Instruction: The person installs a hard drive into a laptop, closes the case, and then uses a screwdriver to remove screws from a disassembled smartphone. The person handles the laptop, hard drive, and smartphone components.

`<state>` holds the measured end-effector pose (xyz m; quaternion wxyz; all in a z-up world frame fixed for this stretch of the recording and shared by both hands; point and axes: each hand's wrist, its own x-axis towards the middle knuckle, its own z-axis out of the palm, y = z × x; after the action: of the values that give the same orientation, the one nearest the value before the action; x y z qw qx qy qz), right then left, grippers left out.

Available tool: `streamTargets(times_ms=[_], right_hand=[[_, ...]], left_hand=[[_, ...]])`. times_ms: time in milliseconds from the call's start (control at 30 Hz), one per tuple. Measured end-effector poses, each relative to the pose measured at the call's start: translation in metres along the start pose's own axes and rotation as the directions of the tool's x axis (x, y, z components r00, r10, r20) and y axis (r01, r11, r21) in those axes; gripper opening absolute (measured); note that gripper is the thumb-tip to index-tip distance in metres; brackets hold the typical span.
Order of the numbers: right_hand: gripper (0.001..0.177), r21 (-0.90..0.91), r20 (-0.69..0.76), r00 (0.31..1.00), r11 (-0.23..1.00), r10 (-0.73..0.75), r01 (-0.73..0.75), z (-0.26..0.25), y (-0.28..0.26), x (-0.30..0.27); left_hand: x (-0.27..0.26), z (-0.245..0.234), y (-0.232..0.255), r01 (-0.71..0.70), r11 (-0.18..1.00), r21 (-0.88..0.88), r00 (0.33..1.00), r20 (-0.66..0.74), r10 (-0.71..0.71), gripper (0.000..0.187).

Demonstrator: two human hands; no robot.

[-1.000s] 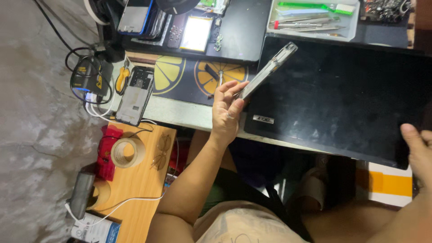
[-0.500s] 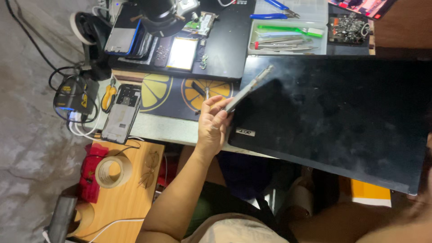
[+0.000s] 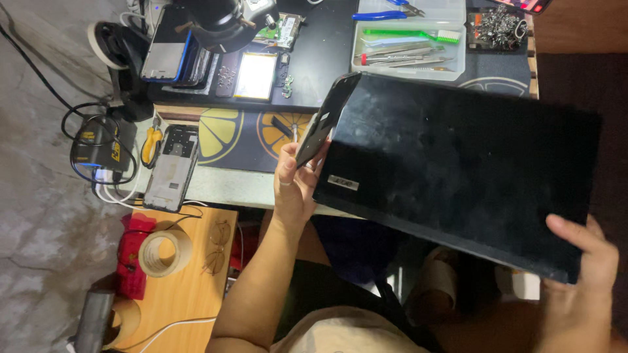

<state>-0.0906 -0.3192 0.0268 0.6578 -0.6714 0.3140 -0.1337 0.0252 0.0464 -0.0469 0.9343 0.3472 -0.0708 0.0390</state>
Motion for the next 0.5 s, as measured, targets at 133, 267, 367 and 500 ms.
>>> streamTargets(times_ms=[133,267,367,500], right_hand=[[0.063,0.011,0.115,0.984,0.991,-0.136,0.135,-0.03,0.031,0.007],[0.063,0.03,0.048,0.998,0.999,0.041,-0.043,-0.091,0.097,0.067],[0.063,0.114,-0.026,0.997,0.991,0.079,-0.075,-0.131,0.137,0.103],[0.063,0.198,-0.086,0.991,0.976,0.103,-0.085,-0.166,0.152,0.129]], left_hand=[[0.009,0.015,0.003,0.001,0.999,-0.044,0.999,0.045,0.001,0.061],[0.02,0.018,-0.01,0.021,0.98,-0.199,0.996,0.09,-0.003,0.058],[0.034,0.018,-0.02,-0.038,0.981,-0.192,0.992,0.115,0.061,0.05],[0.035,0.01,-0.025,-0.046,0.997,-0.068,0.994,0.096,0.053,0.041]])
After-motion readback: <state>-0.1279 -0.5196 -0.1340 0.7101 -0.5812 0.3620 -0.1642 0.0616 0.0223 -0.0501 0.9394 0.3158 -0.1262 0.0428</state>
